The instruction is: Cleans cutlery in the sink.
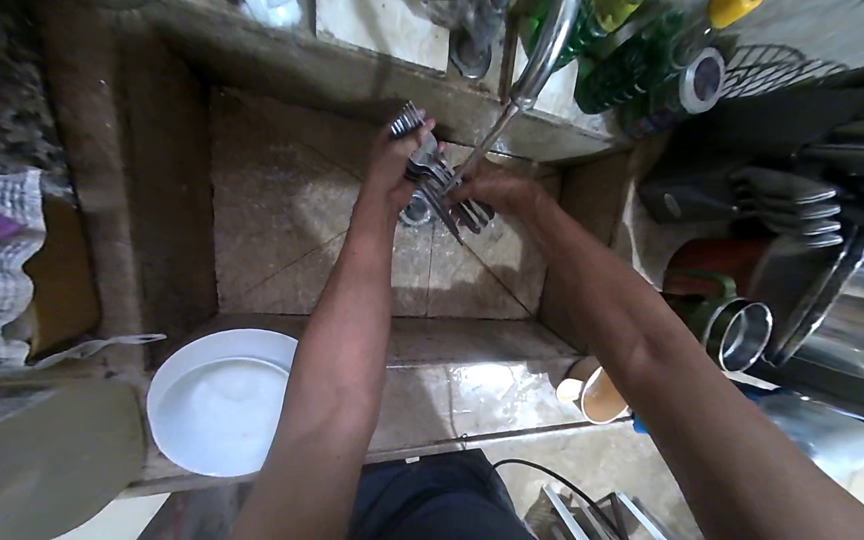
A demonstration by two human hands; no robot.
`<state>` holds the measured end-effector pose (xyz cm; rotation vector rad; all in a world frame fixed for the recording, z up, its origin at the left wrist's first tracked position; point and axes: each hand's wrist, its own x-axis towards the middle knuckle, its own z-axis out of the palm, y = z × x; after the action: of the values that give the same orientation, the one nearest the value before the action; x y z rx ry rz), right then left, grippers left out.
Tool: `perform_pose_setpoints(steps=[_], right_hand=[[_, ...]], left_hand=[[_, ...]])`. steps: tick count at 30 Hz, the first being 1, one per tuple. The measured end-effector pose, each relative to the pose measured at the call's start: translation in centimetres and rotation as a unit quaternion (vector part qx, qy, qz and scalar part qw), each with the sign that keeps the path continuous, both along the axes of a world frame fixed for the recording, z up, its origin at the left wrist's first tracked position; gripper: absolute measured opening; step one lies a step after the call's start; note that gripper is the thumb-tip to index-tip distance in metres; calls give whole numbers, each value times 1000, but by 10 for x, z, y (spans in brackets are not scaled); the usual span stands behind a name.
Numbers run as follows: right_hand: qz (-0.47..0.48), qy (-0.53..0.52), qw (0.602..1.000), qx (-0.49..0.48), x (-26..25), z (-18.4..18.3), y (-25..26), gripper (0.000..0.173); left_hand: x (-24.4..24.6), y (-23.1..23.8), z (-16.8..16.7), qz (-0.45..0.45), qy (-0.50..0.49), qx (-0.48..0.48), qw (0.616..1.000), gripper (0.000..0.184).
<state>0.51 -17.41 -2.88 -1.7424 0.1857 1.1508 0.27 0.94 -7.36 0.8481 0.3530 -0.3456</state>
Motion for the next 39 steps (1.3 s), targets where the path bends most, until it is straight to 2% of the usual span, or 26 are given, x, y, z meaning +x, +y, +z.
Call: perform_pose_setpoints(steps=[5,8,11,16,22,25,30,34,39], right_hand=[[-2,-31,999,-11,0,-3,-3,21],[34,-55,998,-17,6,-2,-3,34],[66,-73,994,-56,13,4,-2,36],[89,-80,990,-81,18,14,0,35],[76,-41,996,16,23,-12,9,32],[43,-10,998,44,26,-9,26,33],[5,46,994,96,22,0,44,34],[-29,82,981,173,8,-7,47,35],[-68,137,966,209,-15,-13,36,42]], left_hand=[[0,-6,4,27,12,-14,999,44],[0,-14,0,65,9,-27,997,44],[1,-18,-4,92,0,-46,995,45],[2,-15,-1,72,-29,-52,996,47],[5,14,9,77,-47,-23,996,42],[7,34,12,80,-79,-17,994,40],[15,55,27,60,-92,51,993,42],[19,59,34,24,-74,144,987,36],[6,36,27,-43,-17,146,988,39]])
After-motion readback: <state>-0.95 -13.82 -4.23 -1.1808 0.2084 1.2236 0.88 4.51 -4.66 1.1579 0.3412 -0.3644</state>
